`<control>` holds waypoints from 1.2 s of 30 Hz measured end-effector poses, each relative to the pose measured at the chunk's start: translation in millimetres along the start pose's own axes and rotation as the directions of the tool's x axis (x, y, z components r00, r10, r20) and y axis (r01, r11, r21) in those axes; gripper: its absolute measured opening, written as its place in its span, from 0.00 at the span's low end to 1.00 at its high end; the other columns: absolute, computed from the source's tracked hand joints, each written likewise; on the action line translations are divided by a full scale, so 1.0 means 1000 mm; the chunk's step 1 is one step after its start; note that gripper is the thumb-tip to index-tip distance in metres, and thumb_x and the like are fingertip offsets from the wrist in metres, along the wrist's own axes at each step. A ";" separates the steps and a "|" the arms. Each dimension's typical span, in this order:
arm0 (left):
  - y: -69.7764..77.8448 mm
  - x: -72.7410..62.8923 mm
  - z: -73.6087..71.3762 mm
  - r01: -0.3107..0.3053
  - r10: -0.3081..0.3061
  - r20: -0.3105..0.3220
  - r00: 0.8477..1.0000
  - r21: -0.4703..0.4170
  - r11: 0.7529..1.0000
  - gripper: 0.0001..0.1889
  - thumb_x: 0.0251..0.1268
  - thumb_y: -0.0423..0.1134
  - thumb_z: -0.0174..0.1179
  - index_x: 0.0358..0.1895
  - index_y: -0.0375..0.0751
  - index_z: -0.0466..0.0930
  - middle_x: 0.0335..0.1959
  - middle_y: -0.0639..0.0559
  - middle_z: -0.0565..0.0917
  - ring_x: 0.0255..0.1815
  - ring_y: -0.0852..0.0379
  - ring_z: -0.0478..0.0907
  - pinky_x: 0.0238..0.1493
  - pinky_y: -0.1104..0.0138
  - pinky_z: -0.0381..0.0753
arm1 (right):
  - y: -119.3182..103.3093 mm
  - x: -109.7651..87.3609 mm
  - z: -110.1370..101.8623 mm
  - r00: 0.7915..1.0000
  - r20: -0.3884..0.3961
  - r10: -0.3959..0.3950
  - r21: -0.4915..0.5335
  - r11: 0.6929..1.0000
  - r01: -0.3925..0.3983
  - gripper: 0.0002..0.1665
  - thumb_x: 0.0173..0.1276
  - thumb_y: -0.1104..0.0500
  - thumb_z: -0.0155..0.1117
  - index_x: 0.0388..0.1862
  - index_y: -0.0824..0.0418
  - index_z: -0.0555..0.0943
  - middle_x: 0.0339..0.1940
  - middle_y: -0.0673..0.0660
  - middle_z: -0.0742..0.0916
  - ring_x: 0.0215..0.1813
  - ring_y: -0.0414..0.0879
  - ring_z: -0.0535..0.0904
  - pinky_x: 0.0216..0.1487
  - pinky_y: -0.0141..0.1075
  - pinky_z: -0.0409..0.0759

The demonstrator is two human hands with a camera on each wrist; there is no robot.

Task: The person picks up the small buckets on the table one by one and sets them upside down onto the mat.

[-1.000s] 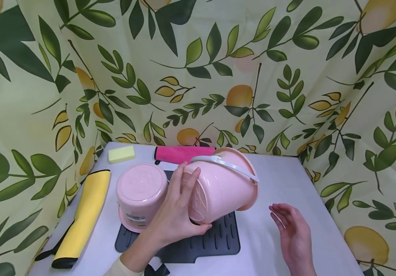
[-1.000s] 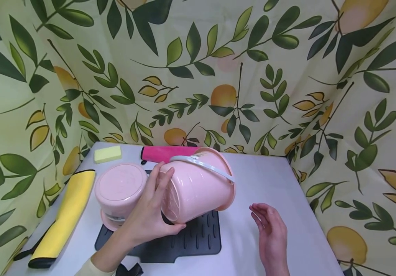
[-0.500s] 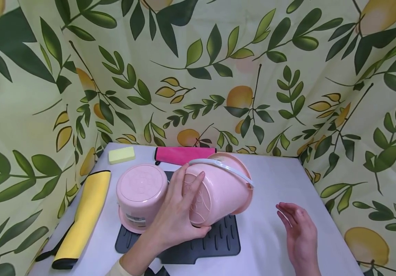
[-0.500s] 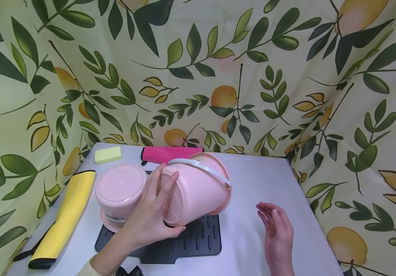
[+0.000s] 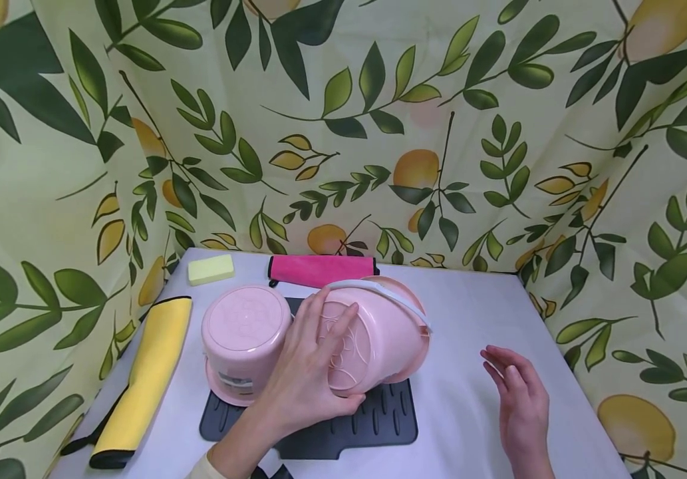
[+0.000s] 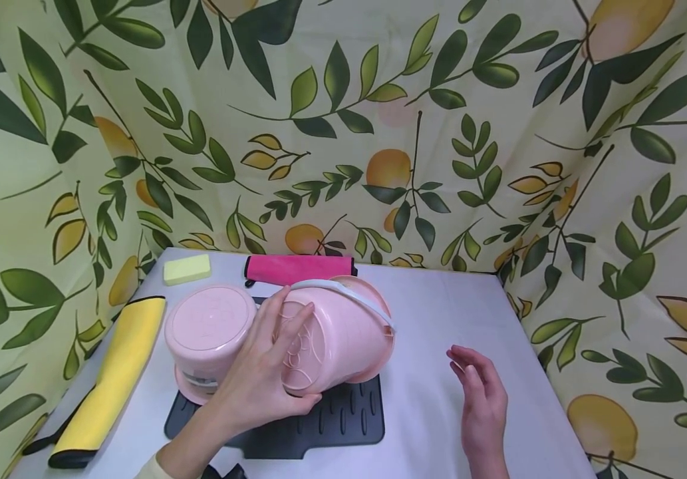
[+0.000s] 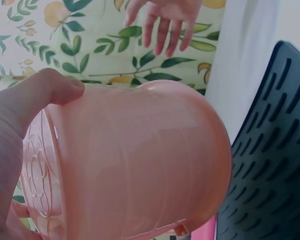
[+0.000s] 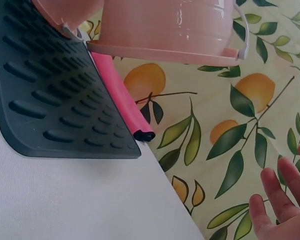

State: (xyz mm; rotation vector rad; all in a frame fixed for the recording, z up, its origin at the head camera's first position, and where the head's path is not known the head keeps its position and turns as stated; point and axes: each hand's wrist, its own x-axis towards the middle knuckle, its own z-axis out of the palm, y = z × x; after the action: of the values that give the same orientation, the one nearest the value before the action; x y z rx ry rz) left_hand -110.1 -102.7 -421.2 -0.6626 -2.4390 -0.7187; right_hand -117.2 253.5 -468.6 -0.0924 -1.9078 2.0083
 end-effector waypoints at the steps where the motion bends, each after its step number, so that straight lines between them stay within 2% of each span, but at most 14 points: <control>1: 0.000 0.000 0.000 0.000 0.000 0.001 1.000 0.006 1.000 0.69 0.35 0.65 0.84 0.88 0.65 0.56 0.89 0.40 0.50 0.85 0.37 0.52 0.75 0.31 0.64 | 0.001 0.000 0.000 1.000 -0.006 0.005 -0.002 1.000 -0.005 0.22 0.90 0.57 0.50 0.69 0.74 0.76 0.63 0.61 0.84 0.67 0.51 0.81 0.68 0.31 0.78; 7: -0.002 0.000 0.000 0.005 -0.006 0.018 1.000 0.035 0.999 0.67 0.36 0.67 0.82 0.87 0.65 0.57 0.89 0.42 0.50 0.85 0.36 0.51 0.73 0.29 0.66 | 0.003 -0.001 0.001 1.000 -0.019 0.005 -0.013 1.000 -0.005 0.22 0.90 0.58 0.50 0.69 0.74 0.75 0.63 0.62 0.84 0.67 0.51 0.81 0.68 0.31 0.78; 11: -0.003 0.001 -0.001 0.004 -0.006 0.042 0.999 0.044 0.999 0.60 0.39 0.66 0.81 0.84 0.69 0.64 0.89 0.43 0.50 0.86 0.35 0.51 0.69 0.28 0.69 | 0.003 -0.001 0.002 1.000 -0.021 0.002 -0.028 1.000 -0.002 0.22 0.90 0.59 0.51 0.69 0.74 0.76 0.63 0.62 0.84 0.67 0.51 0.82 0.68 0.30 0.78; 16: -0.006 0.006 0.001 0.007 -0.014 0.126 0.992 0.056 0.998 0.49 0.44 0.67 0.78 0.78 0.70 0.75 0.89 0.43 0.53 0.86 0.33 0.52 0.67 0.27 0.69 | 0.003 -0.001 0.003 0.999 -0.032 -0.001 -0.041 0.999 -0.001 0.21 0.90 0.57 0.52 0.69 0.72 0.77 0.64 0.63 0.84 0.67 0.51 0.82 0.68 0.29 0.77; 20: -0.008 0.013 0.008 0.017 -0.025 0.206 0.978 0.039 0.999 0.46 0.49 0.68 0.76 0.77 0.69 0.76 0.89 0.42 0.54 0.86 0.34 0.53 0.69 0.27 0.67 | 0.005 0.000 0.003 0.999 -0.038 -0.003 -0.032 0.999 0.002 0.22 0.90 0.57 0.52 0.68 0.73 0.77 0.63 0.62 0.85 0.66 0.51 0.82 0.67 0.29 0.78; 24: -0.011 0.022 0.019 0.038 -0.035 0.238 0.971 -0.009 0.999 0.45 0.51 0.65 0.77 0.78 0.70 0.76 0.89 0.43 0.53 0.86 0.38 0.55 0.73 0.31 0.65 | 0.007 0.001 0.002 0.999 -0.046 -0.001 -0.008 1.000 0.000 0.22 0.90 0.58 0.52 0.68 0.74 0.77 0.62 0.62 0.85 0.66 0.51 0.83 0.67 0.30 0.79; 30: -0.013 0.030 0.036 0.028 -0.002 0.224 0.974 -0.112 0.993 0.42 0.52 0.59 0.79 0.76 0.66 0.78 0.89 0.45 0.53 0.85 0.40 0.57 0.78 0.34 0.60 | 0.008 0.001 0.001 0.998 -0.055 -0.013 0.019 1.000 0.015 0.21 0.89 0.59 0.52 0.67 0.76 0.77 0.61 0.63 0.86 0.65 0.52 0.84 0.67 0.32 0.79; 36: -0.017 0.037 0.051 -0.034 0.055 0.134 0.989 -0.155 0.987 0.39 0.53 0.56 0.79 0.73 0.62 0.82 0.86 0.46 0.61 0.84 0.43 0.58 0.78 0.33 0.59 | 0.009 0.001 0.000 0.998 -0.066 -0.016 0.019 1.000 0.017 0.21 0.89 0.60 0.53 0.66 0.76 0.77 0.61 0.63 0.86 0.65 0.53 0.84 0.67 0.32 0.80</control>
State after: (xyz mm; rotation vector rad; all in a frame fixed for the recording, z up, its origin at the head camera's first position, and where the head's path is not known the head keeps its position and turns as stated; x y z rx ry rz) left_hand -164.4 -74.0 -442.8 -0.8494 -2.5022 -0.8751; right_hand -119.9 253.4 -477.2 -0.1355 -1.8424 1.9876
